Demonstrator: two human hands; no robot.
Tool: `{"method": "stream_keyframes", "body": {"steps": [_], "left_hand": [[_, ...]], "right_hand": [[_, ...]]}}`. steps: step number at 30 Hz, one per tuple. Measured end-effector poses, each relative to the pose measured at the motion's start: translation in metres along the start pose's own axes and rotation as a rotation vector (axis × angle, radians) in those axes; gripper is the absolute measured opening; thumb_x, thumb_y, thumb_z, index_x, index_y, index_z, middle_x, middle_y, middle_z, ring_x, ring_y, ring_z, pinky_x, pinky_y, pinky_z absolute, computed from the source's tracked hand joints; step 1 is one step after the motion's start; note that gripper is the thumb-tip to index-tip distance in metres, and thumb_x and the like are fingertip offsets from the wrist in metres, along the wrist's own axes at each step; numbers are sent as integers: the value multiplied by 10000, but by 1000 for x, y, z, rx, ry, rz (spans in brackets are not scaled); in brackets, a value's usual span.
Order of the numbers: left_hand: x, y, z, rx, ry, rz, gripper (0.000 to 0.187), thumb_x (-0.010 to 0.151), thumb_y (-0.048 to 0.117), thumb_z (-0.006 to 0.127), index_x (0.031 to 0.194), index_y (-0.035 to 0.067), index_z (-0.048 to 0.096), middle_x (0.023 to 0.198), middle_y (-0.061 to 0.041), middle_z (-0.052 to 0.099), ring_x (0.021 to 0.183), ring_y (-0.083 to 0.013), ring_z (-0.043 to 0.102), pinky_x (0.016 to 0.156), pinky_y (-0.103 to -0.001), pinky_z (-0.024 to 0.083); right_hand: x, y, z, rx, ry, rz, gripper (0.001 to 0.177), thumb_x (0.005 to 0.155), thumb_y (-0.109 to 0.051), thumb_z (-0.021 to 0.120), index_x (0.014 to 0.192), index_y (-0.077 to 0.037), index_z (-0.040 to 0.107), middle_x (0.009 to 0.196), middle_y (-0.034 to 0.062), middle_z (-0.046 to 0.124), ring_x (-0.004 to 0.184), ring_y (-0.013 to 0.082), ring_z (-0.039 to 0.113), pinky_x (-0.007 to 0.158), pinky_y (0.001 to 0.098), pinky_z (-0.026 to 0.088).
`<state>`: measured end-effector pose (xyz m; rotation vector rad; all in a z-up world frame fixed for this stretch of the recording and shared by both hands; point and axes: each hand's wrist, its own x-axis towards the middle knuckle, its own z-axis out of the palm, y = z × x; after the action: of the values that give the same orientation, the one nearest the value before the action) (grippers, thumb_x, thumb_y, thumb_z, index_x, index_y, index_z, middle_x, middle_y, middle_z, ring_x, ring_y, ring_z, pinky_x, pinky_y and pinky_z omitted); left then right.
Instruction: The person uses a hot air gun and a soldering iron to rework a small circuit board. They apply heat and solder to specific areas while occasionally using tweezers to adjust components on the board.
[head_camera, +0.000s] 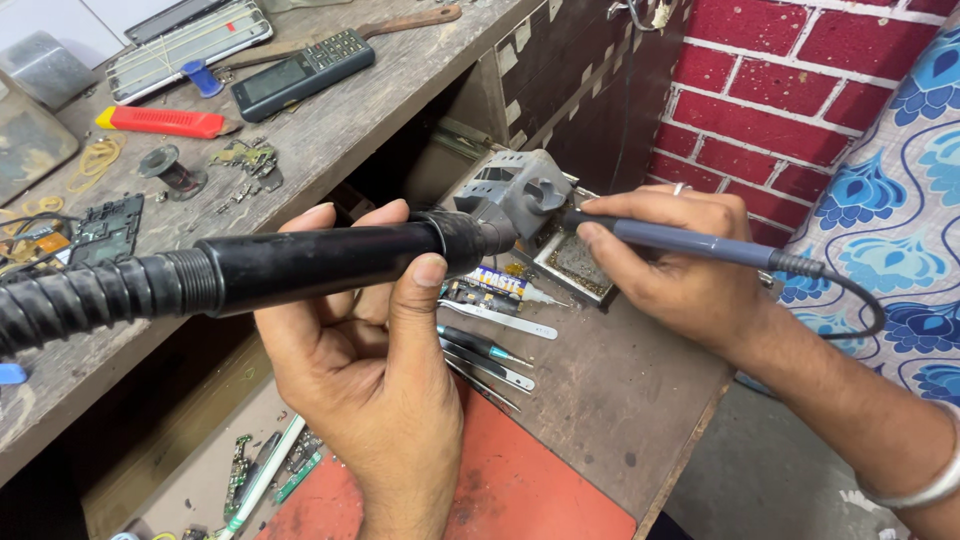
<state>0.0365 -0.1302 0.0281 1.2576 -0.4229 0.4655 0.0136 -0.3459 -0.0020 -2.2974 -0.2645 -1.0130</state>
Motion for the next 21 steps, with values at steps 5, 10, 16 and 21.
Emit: {"method": "stream_keyframes", "body": {"steps": [5,10,16,21], "left_hand": [[-1,-3,-2,-34,-22,20,572,1008,-110,716,1489,0,426,1329,-201,711,958,-18,561,947,-196,554],[-2,-3,-4,-20,-35,20,566,1008,-99,710,1483,5,419,1331,-187,706,957,-14,565,927,-189,550],[-2,-1,-2,-16,-30,16,565,1006,-98,716,1482,1,429,1332,-187,711,952,-12,553,952,-190,547],[-1,1,-3,-9,-31,18,569,1006,-102,717,1486,-1,427,1331,-200,713,950,-19,551,943,-195,540]], "right_hand": [[0,2,2,18,-50,-35,142,877,-96,759,978,2,776,777,101,763,583,113,693,507,235,523],[1,2,3,-50,-11,-23,155,906,-86,740,1020,12,777,827,108,763,613,113,705,513,223,540],[3,0,2,71,28,-39,158,950,-105,731,1060,5,762,889,98,761,669,114,715,552,224,543],[-2,-1,0,75,33,79,97,920,-72,704,910,4,763,704,62,719,560,90,647,476,223,469]]}}
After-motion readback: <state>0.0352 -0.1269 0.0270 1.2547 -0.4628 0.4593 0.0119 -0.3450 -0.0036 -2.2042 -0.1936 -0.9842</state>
